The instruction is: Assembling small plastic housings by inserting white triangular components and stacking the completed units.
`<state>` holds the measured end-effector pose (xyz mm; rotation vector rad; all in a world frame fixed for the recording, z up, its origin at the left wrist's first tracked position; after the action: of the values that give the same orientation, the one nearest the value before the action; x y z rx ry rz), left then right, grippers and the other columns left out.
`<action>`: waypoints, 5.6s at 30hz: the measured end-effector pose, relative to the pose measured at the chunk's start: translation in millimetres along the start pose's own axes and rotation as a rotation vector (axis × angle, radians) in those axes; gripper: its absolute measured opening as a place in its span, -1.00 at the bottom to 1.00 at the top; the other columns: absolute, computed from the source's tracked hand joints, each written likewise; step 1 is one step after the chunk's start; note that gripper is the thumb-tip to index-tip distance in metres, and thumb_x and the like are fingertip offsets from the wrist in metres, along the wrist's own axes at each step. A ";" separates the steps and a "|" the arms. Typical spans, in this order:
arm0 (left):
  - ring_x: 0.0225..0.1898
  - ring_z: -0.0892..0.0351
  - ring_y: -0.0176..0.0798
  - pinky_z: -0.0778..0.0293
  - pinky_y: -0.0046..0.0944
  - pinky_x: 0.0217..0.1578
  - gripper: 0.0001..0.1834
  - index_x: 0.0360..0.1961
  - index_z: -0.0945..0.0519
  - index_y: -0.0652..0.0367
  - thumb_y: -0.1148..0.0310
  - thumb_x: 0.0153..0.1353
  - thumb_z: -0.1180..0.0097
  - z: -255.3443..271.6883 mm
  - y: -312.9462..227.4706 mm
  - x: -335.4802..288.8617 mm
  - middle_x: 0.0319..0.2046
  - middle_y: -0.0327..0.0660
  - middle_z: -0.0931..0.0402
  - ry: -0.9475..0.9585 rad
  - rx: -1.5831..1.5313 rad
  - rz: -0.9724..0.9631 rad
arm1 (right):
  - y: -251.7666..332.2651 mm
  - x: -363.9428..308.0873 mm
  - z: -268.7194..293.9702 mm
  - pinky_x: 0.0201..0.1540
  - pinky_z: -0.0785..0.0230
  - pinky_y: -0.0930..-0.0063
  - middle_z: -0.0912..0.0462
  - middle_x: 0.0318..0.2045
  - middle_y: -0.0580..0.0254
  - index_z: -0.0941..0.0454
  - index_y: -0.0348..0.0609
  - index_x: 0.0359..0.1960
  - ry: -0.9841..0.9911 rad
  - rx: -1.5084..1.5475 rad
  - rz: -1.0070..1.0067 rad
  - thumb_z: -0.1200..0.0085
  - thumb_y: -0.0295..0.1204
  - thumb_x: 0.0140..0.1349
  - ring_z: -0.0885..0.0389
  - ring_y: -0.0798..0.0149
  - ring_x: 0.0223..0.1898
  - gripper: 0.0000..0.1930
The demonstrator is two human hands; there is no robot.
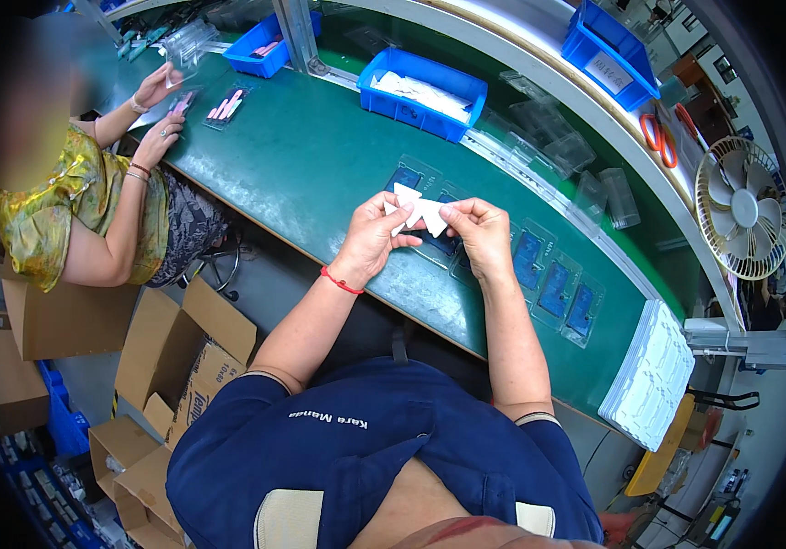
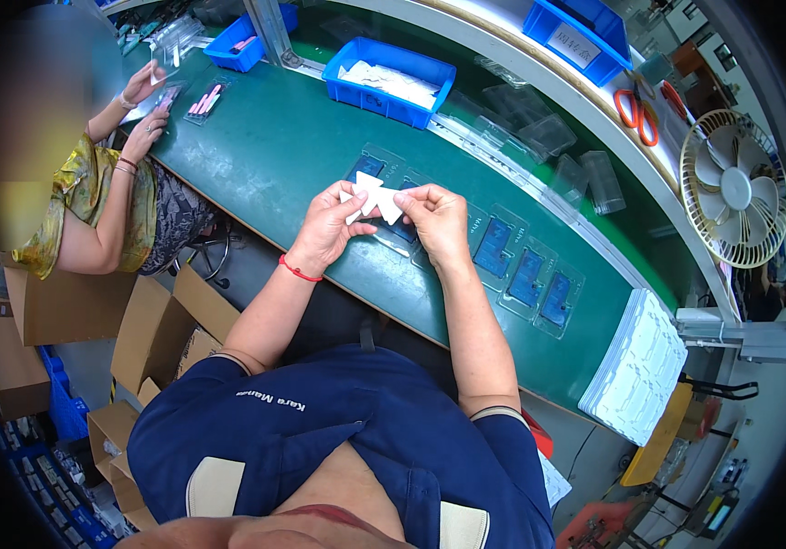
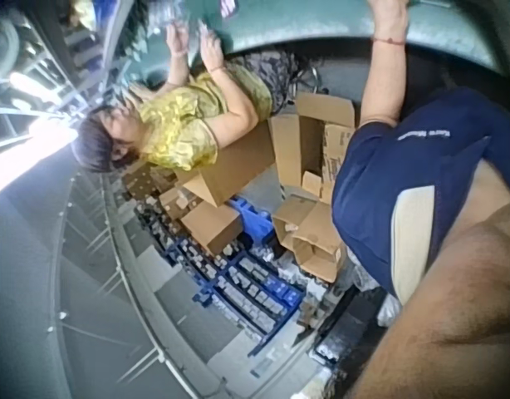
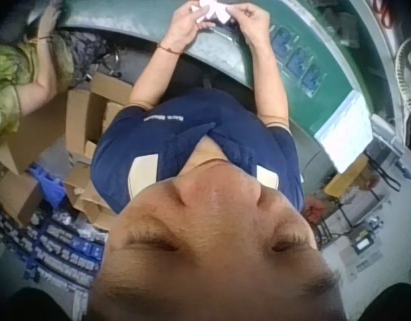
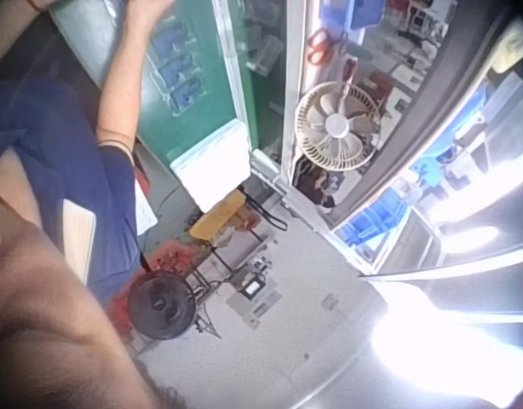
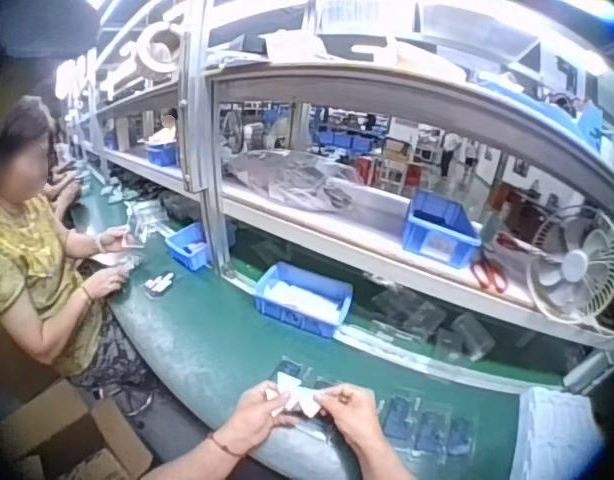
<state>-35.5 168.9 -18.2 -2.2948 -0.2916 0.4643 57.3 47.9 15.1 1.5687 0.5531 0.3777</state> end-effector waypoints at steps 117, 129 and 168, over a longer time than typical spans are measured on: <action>-0.30 -0.50 -0.27 -0.49 -0.36 -0.38 -0.76 -0.13 -0.54 0.31 0.56 0.15 -0.09 18.4 -118.2 88.3 -0.22 -0.12 -0.48 -0.438 1.081 -0.766 | 313.4 215.5 176.8 0.14 -0.24 0.17 -0.56 -0.10 0.11 -0.66 0.13 -0.18 -0.280 -1.640 0.445 -0.03 -0.55 0.07 -0.43 0.03 0.06 -0.69; -0.29 -0.53 -0.24 -0.48 -0.34 -0.36 -0.81 -0.18 -0.56 0.27 0.54 0.15 -0.10 30.0 -111.5 91.5 -0.19 -0.12 -0.50 -0.453 1.063 -0.711 | 304.7 212.8 170.3 0.21 -0.14 0.19 -0.50 -0.07 0.05 -0.66 0.16 -0.13 -0.221 -1.692 0.298 0.05 -0.65 -0.02 -0.34 0.01 0.13 -0.55; -0.47 -0.52 -0.32 -0.47 -0.37 -0.46 -0.86 -0.28 -0.60 0.27 0.57 0.10 -0.14 18.8 -118.2 87.6 -0.29 -0.14 -0.54 -0.427 0.973 -0.830 | 210.2 51.3 -12.5 -0.30 -0.38 0.25 -0.51 -0.48 0.09 -0.50 -0.22 -0.46 0.058 -0.915 0.932 -0.15 -0.60 0.00 -0.52 0.03 -0.37 -0.92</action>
<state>28.3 291.9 34.6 -0.9850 -0.9360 0.4917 117.7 83.7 220.1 0.8153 -0.3507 1.1862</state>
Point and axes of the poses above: each hand's wrist, its own x-axis towards the middle knuckle, its own z-axis out of the back of the hand, y = z × x, the point moved 10 cm from there along x, towards the middle knuckle
